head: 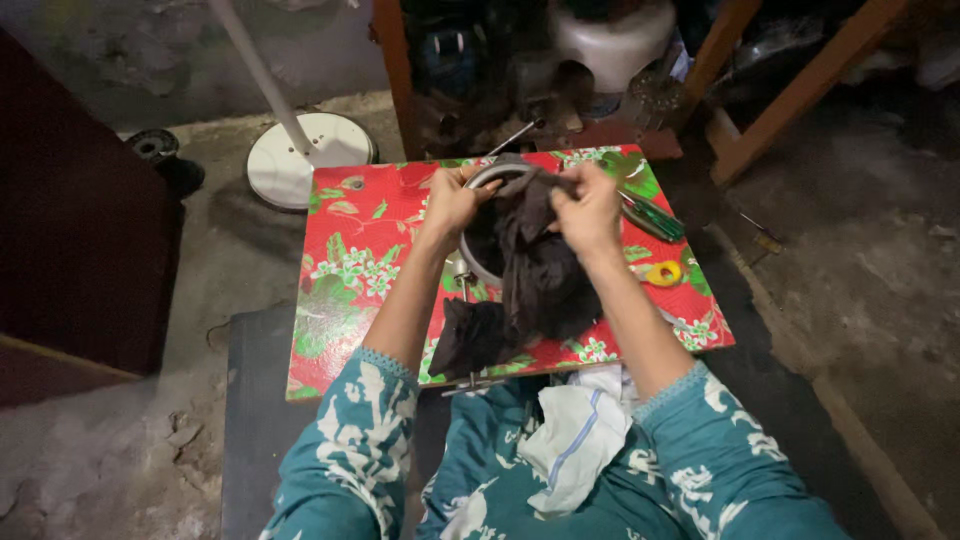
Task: The person disassembles and wipes down the components of a mixer grinder jar, including the blade assembly and coupling, using a cloth and various tools.
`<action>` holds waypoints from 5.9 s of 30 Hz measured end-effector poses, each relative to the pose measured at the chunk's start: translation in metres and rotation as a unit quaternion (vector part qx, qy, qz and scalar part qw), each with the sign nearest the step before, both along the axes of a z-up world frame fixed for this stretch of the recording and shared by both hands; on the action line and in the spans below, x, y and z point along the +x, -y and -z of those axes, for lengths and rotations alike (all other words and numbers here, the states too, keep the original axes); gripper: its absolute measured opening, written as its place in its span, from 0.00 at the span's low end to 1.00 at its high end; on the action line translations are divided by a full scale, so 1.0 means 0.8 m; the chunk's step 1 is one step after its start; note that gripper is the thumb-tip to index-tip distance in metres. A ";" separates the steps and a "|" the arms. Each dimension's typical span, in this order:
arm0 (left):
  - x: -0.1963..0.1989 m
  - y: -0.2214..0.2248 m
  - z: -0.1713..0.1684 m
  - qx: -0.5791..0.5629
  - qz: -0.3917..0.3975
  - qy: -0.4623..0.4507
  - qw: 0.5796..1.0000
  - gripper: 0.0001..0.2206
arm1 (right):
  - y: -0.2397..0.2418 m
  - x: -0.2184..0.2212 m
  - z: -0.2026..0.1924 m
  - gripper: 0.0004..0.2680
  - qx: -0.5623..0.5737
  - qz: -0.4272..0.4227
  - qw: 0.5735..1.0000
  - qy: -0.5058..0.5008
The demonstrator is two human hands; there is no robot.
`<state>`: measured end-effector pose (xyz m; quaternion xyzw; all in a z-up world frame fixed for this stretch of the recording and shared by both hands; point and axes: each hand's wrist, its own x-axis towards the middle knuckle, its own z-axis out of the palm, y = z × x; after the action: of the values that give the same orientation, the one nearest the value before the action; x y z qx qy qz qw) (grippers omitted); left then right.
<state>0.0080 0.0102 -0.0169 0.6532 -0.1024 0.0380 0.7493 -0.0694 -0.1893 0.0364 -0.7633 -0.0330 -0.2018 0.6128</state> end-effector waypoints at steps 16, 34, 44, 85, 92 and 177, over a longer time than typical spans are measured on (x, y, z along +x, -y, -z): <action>-0.010 0.005 -0.007 0.008 0.001 0.032 0.999 0.06 | -0.033 0.011 0.023 0.17 -0.574 -0.219 0.778 0.132; -0.014 0.009 -0.017 0.001 0.020 0.032 0.999 0.09 | -0.026 -0.004 0.011 0.08 -0.550 -0.120 0.783 0.264; -0.026 0.007 -0.030 -0.002 0.014 0.006 1.000 0.07 | -0.031 -0.032 -0.003 0.08 -0.506 -0.120 0.797 0.307; -0.005 0.009 -0.017 -0.012 0.033 0.027 0.999 0.07 | -0.046 0.068 0.065 0.09 -0.658 -0.229 0.634 0.336; -0.022 0.016 -0.009 -0.018 0.033 0.019 0.999 0.02 | -0.042 0.060 0.072 0.06 -0.673 -0.222 0.676 0.201; 0.023 -0.010 0.031 -0.030 0.089 0.028 0.995 0.15 | -0.072 0.054 0.117 0.05 -0.680 -0.084 0.685 0.249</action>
<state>0.0266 0.0183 -0.0414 0.6173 -0.1801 -0.0075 0.7658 -0.0265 -0.1318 -0.0575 -0.8862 -0.3764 -0.2545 -0.0904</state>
